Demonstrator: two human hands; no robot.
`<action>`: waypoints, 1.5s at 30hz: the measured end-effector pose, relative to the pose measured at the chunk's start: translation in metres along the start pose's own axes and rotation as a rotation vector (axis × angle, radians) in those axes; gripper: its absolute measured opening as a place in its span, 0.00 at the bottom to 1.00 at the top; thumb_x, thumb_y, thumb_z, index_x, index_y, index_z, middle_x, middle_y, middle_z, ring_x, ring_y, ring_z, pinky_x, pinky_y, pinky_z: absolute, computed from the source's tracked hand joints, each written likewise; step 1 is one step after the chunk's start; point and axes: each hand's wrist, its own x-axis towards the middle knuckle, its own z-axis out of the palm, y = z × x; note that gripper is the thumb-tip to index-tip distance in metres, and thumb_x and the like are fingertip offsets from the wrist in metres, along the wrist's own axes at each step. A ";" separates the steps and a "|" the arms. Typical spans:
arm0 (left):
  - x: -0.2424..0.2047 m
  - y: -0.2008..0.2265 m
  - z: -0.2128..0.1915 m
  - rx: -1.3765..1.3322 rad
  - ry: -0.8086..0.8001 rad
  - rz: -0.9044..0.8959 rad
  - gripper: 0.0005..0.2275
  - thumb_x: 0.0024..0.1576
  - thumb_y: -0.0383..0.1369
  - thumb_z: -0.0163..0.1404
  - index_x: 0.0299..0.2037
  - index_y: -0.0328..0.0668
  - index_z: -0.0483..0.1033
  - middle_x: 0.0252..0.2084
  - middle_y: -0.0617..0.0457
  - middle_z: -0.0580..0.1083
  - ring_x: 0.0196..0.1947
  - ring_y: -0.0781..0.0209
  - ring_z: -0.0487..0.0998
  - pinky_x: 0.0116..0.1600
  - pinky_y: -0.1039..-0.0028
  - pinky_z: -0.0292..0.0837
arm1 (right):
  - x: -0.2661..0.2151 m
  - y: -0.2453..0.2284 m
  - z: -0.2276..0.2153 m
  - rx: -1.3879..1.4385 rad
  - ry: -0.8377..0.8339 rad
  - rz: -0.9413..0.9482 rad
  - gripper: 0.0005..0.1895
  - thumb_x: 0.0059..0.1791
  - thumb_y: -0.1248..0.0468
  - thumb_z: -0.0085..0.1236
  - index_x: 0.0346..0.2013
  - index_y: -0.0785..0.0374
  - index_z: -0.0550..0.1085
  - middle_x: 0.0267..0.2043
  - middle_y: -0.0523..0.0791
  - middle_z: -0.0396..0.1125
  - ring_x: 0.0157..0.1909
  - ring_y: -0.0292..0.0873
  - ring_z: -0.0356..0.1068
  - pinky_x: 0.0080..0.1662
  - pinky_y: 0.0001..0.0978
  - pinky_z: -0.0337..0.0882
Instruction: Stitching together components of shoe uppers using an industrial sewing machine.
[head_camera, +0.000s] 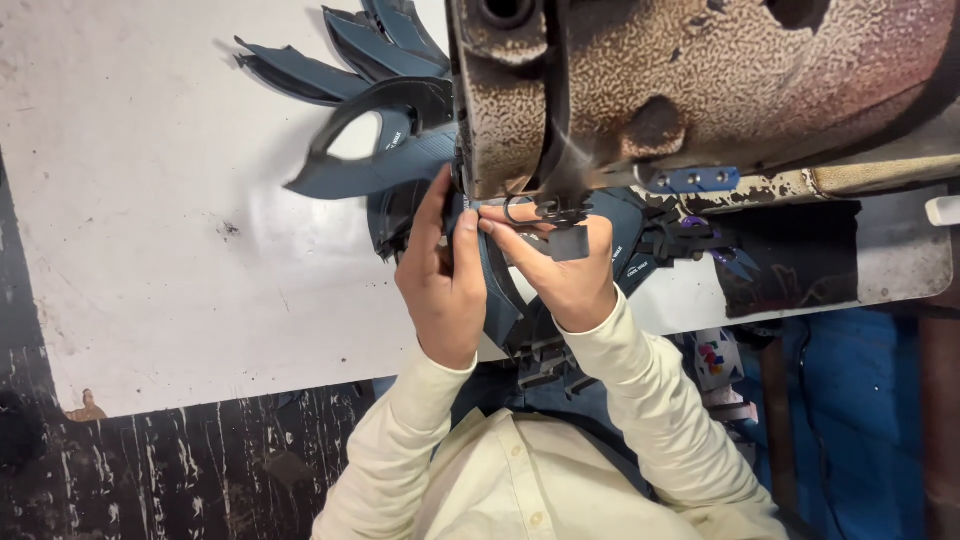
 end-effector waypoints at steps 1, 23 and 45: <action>-0.005 0.001 -0.001 0.029 -0.021 0.078 0.17 0.70 0.21 0.47 0.68 0.33 0.65 0.56 0.48 0.78 0.51 0.66 0.80 0.54 0.79 0.75 | 0.000 0.000 0.000 0.024 0.000 -0.018 0.10 0.51 0.74 0.63 0.48 0.73 0.79 0.42 0.49 0.77 0.41 0.36 0.74 0.45 0.25 0.75; 0.002 0.010 -0.028 -0.166 -0.183 -0.277 0.24 0.63 0.22 0.44 0.70 0.34 0.56 0.38 0.54 0.73 0.19 0.75 0.68 0.19 0.82 0.64 | 0.005 0.015 -0.016 -0.030 -0.080 -0.137 0.11 0.51 0.73 0.62 0.48 0.67 0.80 0.47 0.47 0.78 0.48 0.36 0.78 0.52 0.27 0.77; 0.079 -0.137 -0.052 1.003 -0.139 0.243 0.27 0.64 0.38 0.54 0.74 0.55 0.63 0.74 0.39 0.57 0.74 0.31 0.50 0.74 0.39 0.42 | -0.023 0.085 -0.099 -0.934 0.033 -0.168 0.32 0.45 0.57 0.68 0.59 0.71 0.72 0.51 0.56 0.68 0.54 0.59 0.67 0.58 0.50 0.65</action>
